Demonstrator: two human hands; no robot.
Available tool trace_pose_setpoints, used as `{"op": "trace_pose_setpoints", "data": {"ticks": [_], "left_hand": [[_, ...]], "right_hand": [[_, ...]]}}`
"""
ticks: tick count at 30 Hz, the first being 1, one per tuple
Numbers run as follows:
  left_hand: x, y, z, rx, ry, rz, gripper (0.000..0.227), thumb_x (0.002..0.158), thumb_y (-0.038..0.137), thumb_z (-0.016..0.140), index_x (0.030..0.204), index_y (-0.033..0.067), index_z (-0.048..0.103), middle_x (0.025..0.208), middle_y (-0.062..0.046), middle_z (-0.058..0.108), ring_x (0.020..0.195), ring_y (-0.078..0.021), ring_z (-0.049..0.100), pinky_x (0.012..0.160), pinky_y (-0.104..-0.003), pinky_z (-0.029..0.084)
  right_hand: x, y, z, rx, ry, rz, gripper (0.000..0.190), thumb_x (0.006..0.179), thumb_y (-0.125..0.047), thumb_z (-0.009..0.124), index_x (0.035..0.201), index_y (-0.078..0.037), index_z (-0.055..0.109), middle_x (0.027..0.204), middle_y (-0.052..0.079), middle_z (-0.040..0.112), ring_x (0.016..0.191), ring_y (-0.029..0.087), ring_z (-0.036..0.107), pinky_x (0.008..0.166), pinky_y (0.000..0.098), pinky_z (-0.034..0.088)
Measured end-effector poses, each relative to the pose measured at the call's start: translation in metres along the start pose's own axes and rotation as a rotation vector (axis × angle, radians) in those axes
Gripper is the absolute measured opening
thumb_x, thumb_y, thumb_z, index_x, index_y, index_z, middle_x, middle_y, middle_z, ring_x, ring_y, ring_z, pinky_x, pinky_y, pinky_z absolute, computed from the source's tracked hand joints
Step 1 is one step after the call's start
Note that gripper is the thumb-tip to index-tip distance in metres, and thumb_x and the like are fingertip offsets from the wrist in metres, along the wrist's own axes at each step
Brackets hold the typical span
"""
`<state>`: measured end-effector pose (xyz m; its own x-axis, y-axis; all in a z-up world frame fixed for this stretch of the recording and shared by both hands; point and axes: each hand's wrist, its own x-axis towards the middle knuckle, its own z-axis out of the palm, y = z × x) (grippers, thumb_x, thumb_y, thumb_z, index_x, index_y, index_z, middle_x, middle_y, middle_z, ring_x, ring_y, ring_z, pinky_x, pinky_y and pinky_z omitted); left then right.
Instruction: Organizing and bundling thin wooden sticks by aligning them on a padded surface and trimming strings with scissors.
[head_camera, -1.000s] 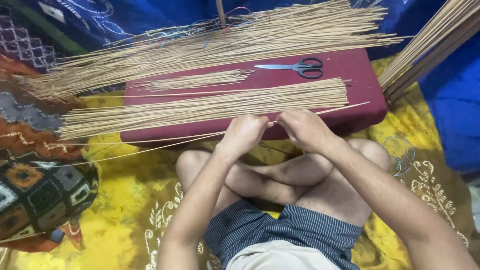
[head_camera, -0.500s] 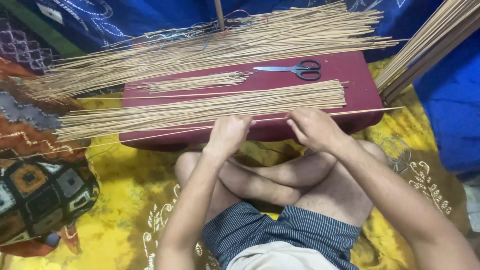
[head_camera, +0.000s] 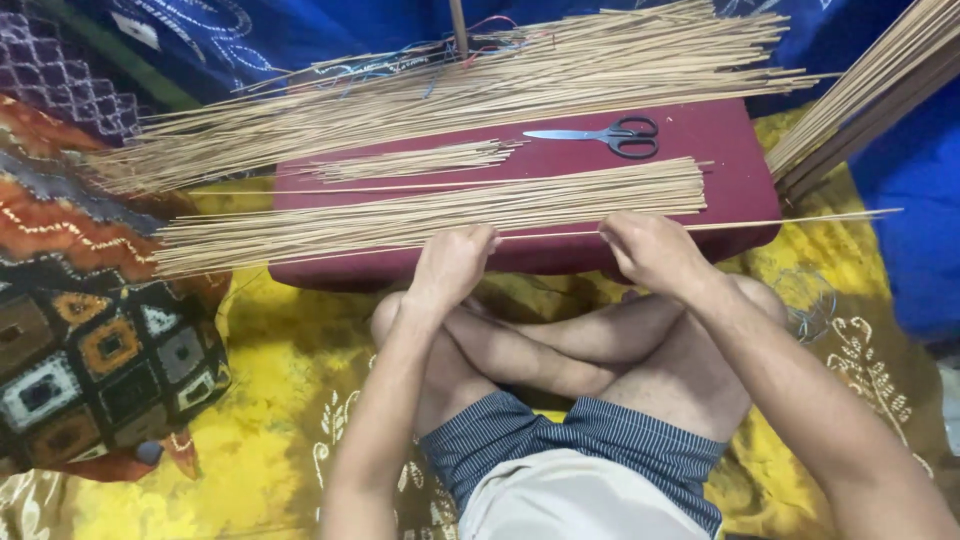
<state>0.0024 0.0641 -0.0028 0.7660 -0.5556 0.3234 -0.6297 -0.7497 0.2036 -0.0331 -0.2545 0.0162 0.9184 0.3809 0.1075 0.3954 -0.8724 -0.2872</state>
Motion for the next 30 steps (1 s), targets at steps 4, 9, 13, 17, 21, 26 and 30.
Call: {"op": "trace_pose_setpoints", "data": {"ticks": [4, 9, 13, 17, 21, 26, 30], "left_hand": [[0.011, 0.011, 0.003, -0.06, 0.004, -0.01, 0.003, 0.096, 0.021, 0.065, 0.094, 0.0194, 0.064, 0.074, -0.003, 0.07, 0.073, -0.034, 0.074, 0.062, -0.048, 0.06], [0.019, 0.031, 0.01, -0.065, 0.021, 0.018, 0.005, 0.093, 0.017, 0.066, 0.089, 0.0196, 0.065, 0.069, -0.004, 0.07, 0.069, -0.0327, 0.074, 0.06, -0.047, 0.06], [0.008, 0.006, -0.015, -0.085, -0.034, -0.02, 0.006, 0.096, 0.023, 0.069, 0.1, 0.0177, 0.069, 0.075, -0.009, 0.074, 0.072, -0.0357, 0.075, 0.064, -0.05, 0.06], [-0.001, -0.021, -0.035, -0.074, -0.026, -0.04, 0.008, 0.097, 0.021, 0.067, 0.106, 0.0216, 0.067, 0.082, -0.003, 0.074, 0.081, -0.0296, 0.076, 0.069, -0.043, 0.061], [-0.001, -0.031, -0.026, -0.046, -0.021, -0.062, 0.006, 0.097, 0.018, 0.065, 0.102, 0.0222, 0.068, 0.08, -0.003, 0.073, 0.08, -0.0284, 0.075, 0.068, -0.042, 0.06], [0.013, -0.009, 0.0, -0.116, -0.051, -0.02, 0.007, 0.094, 0.016, 0.066, 0.097, 0.0214, 0.068, 0.077, -0.003, 0.073, 0.077, -0.0301, 0.075, 0.066, -0.045, 0.06], [0.014, -0.008, -0.013, -0.187, -0.052, 0.007, 0.004, 0.096, 0.02, 0.064, 0.097, 0.0194, 0.068, 0.078, -0.005, 0.072, 0.077, -0.0316, 0.075, 0.066, -0.045, 0.059]], "right_hand": [[0.016, -0.031, 0.011, 0.016, 0.009, -0.006, 0.019, 0.104, -0.022, 0.047, 0.095, -0.014, 0.061, 0.082, 0.005, 0.064, 0.082, 0.032, 0.072, 0.07, 0.0432, 0.057], [0.032, -0.055, 0.031, 0.003, 0.011, -0.086, 0.01, 0.102, -0.021, 0.047, 0.101, -0.017, 0.056, 0.089, 0.007, 0.063, 0.088, 0.037, 0.071, 0.069, 0.0505, 0.057], [0.022, -0.029, 0.02, -0.015, -0.105, -0.001, 0.013, 0.102, -0.024, 0.044, 0.105, -0.02, 0.056, 0.094, 0.007, 0.066, 0.086, 0.038, 0.073, 0.072, 0.0533, 0.059], [0.015, -0.017, -0.002, -0.027, -0.142, 0.089, 0.017, 0.102, -0.024, 0.046, 0.108, -0.018, 0.06, 0.099, 0.01, 0.071, 0.092, 0.04, 0.074, 0.076, 0.0548, 0.06], [0.022, -0.034, -0.002, 0.028, -0.179, 0.143, 0.021, 0.102, -0.03, 0.047, 0.111, -0.018, 0.061, 0.104, 0.012, 0.073, 0.097, 0.041, 0.074, 0.079, 0.0567, 0.06], [0.044, -0.074, 0.025, 0.025, -0.157, 0.079, 0.02, 0.1, -0.026, 0.047, 0.112, -0.017, 0.06, 0.102, 0.011, 0.07, 0.094, 0.041, 0.074, 0.078, 0.0556, 0.06], [0.053, -0.075, 0.03, 0.069, -0.162, 0.067, 0.018, 0.101, -0.021, 0.046, 0.11, -0.018, 0.061, 0.101, 0.01, 0.071, 0.096, 0.043, 0.073, 0.077, 0.0587, 0.059]]}}
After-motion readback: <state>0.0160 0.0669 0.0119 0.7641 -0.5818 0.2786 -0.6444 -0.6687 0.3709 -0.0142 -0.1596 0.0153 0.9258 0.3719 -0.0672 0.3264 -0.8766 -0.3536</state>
